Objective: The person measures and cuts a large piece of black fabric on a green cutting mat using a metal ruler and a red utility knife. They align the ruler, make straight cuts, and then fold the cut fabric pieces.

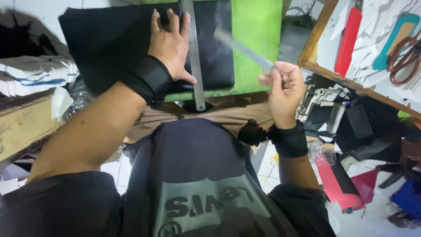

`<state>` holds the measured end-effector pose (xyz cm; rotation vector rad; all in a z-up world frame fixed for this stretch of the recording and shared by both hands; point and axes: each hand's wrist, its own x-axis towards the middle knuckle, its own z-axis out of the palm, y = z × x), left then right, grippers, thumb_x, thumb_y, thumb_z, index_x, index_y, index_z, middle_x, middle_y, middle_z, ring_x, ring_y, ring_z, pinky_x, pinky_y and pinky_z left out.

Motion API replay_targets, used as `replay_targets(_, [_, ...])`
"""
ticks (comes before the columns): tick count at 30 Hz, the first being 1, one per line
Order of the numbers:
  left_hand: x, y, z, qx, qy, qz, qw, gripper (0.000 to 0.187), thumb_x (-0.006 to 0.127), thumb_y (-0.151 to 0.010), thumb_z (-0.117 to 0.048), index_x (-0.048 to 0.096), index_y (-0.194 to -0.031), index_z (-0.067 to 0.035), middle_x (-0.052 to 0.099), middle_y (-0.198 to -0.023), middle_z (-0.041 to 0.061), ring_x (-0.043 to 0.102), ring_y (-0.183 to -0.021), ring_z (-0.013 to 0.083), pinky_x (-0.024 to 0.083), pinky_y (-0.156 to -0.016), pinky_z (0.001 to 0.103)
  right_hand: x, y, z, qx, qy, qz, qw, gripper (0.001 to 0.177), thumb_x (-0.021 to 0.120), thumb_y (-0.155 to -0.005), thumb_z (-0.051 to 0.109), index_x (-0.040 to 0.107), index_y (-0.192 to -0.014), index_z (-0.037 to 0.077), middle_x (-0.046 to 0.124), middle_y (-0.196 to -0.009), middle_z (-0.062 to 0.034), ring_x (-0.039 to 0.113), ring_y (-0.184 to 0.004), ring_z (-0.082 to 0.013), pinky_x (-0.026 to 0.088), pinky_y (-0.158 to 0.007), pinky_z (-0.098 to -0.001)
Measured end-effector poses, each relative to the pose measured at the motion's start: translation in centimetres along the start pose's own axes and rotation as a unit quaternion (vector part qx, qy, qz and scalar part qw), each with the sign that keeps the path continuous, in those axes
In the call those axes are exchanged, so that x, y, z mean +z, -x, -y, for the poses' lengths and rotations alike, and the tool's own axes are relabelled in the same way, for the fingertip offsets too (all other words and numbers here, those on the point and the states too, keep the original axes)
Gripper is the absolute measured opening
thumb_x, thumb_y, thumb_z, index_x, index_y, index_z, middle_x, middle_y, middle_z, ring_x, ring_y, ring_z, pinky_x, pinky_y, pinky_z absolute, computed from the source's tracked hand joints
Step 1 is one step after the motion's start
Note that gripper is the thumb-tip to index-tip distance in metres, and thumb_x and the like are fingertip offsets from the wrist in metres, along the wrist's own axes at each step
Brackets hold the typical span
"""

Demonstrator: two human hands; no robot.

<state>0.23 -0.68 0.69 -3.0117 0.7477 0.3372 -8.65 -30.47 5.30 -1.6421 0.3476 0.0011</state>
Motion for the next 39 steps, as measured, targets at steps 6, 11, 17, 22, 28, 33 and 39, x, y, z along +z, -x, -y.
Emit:
replay_targets(6, [-2.1,-0.7,-0.9,-0.016,-0.035,0.096,0.995,0.166,0.084,-0.041,-0.087,0.021,-0.162,0.009,0.033,-0.152,0.042,0.051,-0.125,0.0543,0.011,-0.118,0.067,3.8,-0.2,1.3,-0.219,0.092,0.026,0.971,0.011,0.059,-0.112,0.005,0.061,-0.116,-0.006,0.073,-0.108,-0.0143,0.073,-0.102,-0.0159,0.061,-0.095,-0.0312])
replay_targets(11, [-2.1,-1.1,-1.6,-0.03,-0.108,0.091,0.99,0.165,0.081,-0.036,-0.092,0.031,-0.156,0.009,0.036,-0.15,0.034,0.025,-0.143,0.0594,0.003,-0.111,0.072,5.4,-1.0,-0.2,-0.342,0.312,0.017,0.886,0.009,0.066,-0.105,0.003,0.072,-0.11,-0.003,0.071,-0.125,-0.0234,0.075,-0.111,-0.0297,0.061,-0.096,-0.0369])
replay_targets(17, [-2.5,-1.3,-1.4,0.01,-0.097,0.099,0.99,0.145,0.081,-0.038,-0.09,0.053,-0.145,0.004,0.03,-0.162,0.027,0.008,-0.152,0.0513,-0.003,-0.108,0.078,5.2,0.4,-1.8,-0.314,0.44,0.099,0.835,0.02,0.072,-0.097,0.005,0.073,-0.117,0.0,0.068,-0.129,-0.0244,0.073,-0.105,-0.036,0.06,-0.09,-0.0387])
replay_targets(22, [-3.2,-1.7,-1.4,0.033,-0.064,0.117,0.991,0.131,0.08,-0.045,-0.088,0.059,-0.14,0.001,0.027,-0.165,0.027,0.007,-0.154,0.0511,-0.004,-0.107,0.08,0.1,-0.4,2.4,-0.348,0.439,0.031,0.828,0.03,0.071,-0.094,0.008,0.067,-0.123,0.002,0.065,-0.132,-0.0216,0.063,-0.12,-0.0381,0.049,-0.104,-0.0461])
replay_targets(28, [-2.3,-2.1,-1.3,0.036,-0.097,0.103,0.989,0.142,0.077,-0.042,-0.094,0.054,-0.143,0.004,0.026,-0.162,0.028,0.012,-0.153,0.0445,-0.006,-0.104,0.079,-8.0,-5.6,3.7,-0.272,0.549,-0.145,0.777,0.039,0.074,-0.102,0.019,0.059,-0.13,-0.002,0.059,-0.125,-0.0253,0.053,-0.119,-0.0442,0.041,-0.105,-0.0535])
replay_targets(33, [-2.9,-1.4,-1.1,0.033,-0.085,0.119,0.989,0.138,0.077,-0.046,-0.093,0.055,-0.143,0.003,0.026,-0.163,0.031,0.015,-0.154,0.0417,-0.006,-0.109,0.075,-11.0,-8.2,0.8,-0.255,0.577,-0.138,0.764,0.05,0.075,-0.101,0.02,0.056,-0.139,-0.006,0.056,-0.128,-0.0293,0.049,-0.119,-0.0485,0.037,-0.102,-0.0573])
replay_targets(39, [-3.1,-1.4,-1.0,0.042,-0.096,0.127,0.986,0.145,0.075,-0.046,-0.095,0.05,-0.145,0.008,0.025,-0.161,0.034,0.014,-0.153,0.0434,-0.006,-0.114,0.068,-9.0,-4.8,1.9,-0.231,0.531,-0.12,0.806,0.039,0.064,-0.11,0.013,0.052,-0.141,-0.008,0.054,-0.128,-0.0294,0.053,-0.119,-0.0443,0.043,-0.103,-0.0556])
